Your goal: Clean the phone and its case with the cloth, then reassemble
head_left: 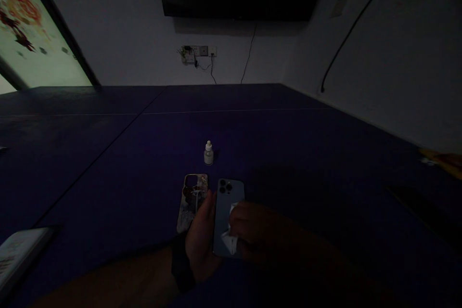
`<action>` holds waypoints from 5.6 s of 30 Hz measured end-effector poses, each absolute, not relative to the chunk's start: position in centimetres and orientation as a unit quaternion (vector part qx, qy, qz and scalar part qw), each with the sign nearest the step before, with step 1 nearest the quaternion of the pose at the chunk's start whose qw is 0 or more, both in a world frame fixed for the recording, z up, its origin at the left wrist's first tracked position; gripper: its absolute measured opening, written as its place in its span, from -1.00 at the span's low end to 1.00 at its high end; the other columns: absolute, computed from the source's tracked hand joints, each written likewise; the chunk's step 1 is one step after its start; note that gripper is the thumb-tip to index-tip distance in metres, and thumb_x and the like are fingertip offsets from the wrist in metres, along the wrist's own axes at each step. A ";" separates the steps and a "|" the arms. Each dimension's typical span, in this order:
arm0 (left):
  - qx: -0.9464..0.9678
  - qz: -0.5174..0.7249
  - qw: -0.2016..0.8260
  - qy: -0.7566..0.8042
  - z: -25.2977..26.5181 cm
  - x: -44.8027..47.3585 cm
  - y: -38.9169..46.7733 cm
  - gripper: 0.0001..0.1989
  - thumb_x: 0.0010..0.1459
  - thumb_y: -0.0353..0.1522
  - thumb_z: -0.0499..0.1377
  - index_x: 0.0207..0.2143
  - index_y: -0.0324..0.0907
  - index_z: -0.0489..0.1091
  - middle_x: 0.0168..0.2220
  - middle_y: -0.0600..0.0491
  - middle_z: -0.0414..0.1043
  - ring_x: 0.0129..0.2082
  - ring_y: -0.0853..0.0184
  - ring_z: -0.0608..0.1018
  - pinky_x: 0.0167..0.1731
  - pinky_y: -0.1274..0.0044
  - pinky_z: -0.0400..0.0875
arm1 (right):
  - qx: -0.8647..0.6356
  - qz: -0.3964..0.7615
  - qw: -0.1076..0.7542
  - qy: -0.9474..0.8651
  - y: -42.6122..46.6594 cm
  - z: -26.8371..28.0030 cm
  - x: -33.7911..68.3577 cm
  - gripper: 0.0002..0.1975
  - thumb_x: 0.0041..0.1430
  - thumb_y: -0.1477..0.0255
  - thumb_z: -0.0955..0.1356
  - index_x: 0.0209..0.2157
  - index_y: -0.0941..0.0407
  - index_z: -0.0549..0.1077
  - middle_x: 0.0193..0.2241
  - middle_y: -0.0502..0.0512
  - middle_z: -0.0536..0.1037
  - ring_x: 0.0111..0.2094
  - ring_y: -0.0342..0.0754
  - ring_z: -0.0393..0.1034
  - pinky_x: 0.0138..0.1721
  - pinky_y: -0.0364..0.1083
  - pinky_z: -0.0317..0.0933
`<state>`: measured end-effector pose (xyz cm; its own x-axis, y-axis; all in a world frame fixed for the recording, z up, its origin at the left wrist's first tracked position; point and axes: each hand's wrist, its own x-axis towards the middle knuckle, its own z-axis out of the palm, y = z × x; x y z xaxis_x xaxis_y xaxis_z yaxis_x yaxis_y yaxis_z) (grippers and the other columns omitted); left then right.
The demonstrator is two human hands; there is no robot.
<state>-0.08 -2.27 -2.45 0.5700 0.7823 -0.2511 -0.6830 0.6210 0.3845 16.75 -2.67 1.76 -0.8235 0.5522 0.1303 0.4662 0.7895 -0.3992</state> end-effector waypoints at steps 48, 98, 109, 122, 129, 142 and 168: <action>0.096 0.407 0.884 0.211 -1.5 0.2 -2.5 -0.59 0.35 -0.08 0.11 -0.30 -0.24 0.49 -0.44 0.07 0.39 -0.50 0.42 0.40 -0.42 0.56 0.26 | -0.297 0.211 0.112 -0.925 -2.7 2.5 16.7 -0.90 0.09 0.63 0.32 -0.36 0.16 0.42 -0.28 0.13 0.50 -0.25 -0.05 0.33 -0.23 -0.08 0.22; 0.088 0.408 0.889 0.187 -2.6 0.3 -2.2 -0.60 0.29 -0.07 0.20 -0.35 -0.24 0.48 -0.48 0.11 0.37 -0.52 0.45 0.39 -0.49 0.60 0.21 | -0.303 0.158 0.122 -0.932 -2.8 1.9 16.5 -0.85 0.17 0.63 0.29 -0.28 0.18 0.47 -0.23 0.16 0.52 -0.19 -0.03 0.34 -0.16 -0.07 0.23; 0.093 0.367 0.911 0.160 -2.3 0.1 -2.2 -0.55 0.27 -0.01 0.18 -0.35 -0.24 0.48 -0.51 0.12 0.32 -0.60 0.50 0.29 -0.57 0.61 0.11 | -0.245 0.173 0.080 -0.951 -3.1 2.2 16.0 -0.89 0.21 0.59 0.32 -0.26 0.18 0.49 -0.24 0.15 0.53 -0.16 -0.01 0.34 -0.13 -0.05 0.22; 0.140 0.365 0.898 0.204 -2.1 0.2 -2.3 -0.45 0.28 0.06 0.09 -0.12 -0.24 0.51 -0.37 -0.02 0.47 -0.40 0.29 0.51 -0.31 0.49 0.36 | -0.253 0.226 0.087 -0.937 -2.8 1.9 16.5 -0.89 0.18 0.55 0.36 -0.23 0.16 0.49 -0.20 0.15 0.54 -0.15 -0.01 0.39 -0.13 -0.06 0.25; 0.151 0.371 0.895 0.197 -1.9 0.2 -2.5 -0.42 0.32 0.06 0.05 -0.06 -0.27 0.50 -0.30 -0.08 0.51 -0.35 0.26 0.56 -0.32 0.49 0.38 | -0.261 0.235 0.067 -0.934 -2.8 2.3 17.2 -0.93 0.17 0.57 0.35 -0.32 0.15 0.48 -0.26 0.08 0.54 -0.23 -0.06 0.38 -0.21 -0.10 0.22; 0.145 0.362 0.899 0.198 -1.9 0.1 -2.4 -0.39 0.31 0.08 0.03 -0.04 -0.28 0.50 -0.25 -0.11 0.54 -0.28 0.21 0.57 -0.29 0.47 0.36 | -0.245 0.226 0.026 -0.942 -3.3 2.8 16.6 -0.97 0.15 0.54 0.38 -0.35 0.15 0.48 -0.29 0.08 0.53 -0.27 -0.06 0.36 -0.22 -0.08 0.22; 0.130 0.347 0.908 0.194 -1.8 0.1 -2.4 -0.37 0.30 0.09 0.04 -0.07 -0.29 0.51 -0.31 -0.09 0.52 -0.38 0.27 0.53 -0.42 0.52 0.30 | -0.248 0.209 0.018 -0.946 -3.5 2.1 16.4 -0.96 0.14 0.49 0.40 -0.33 0.16 0.47 -0.27 0.10 0.52 -0.26 -0.04 0.35 -0.27 -0.08 0.19</action>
<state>0.08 -2.37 -1.82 0.6836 0.6816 -0.2609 -0.5807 0.7245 0.3713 16.42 -3.46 2.06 -0.8761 0.4769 -0.0700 0.4619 0.7891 -0.4050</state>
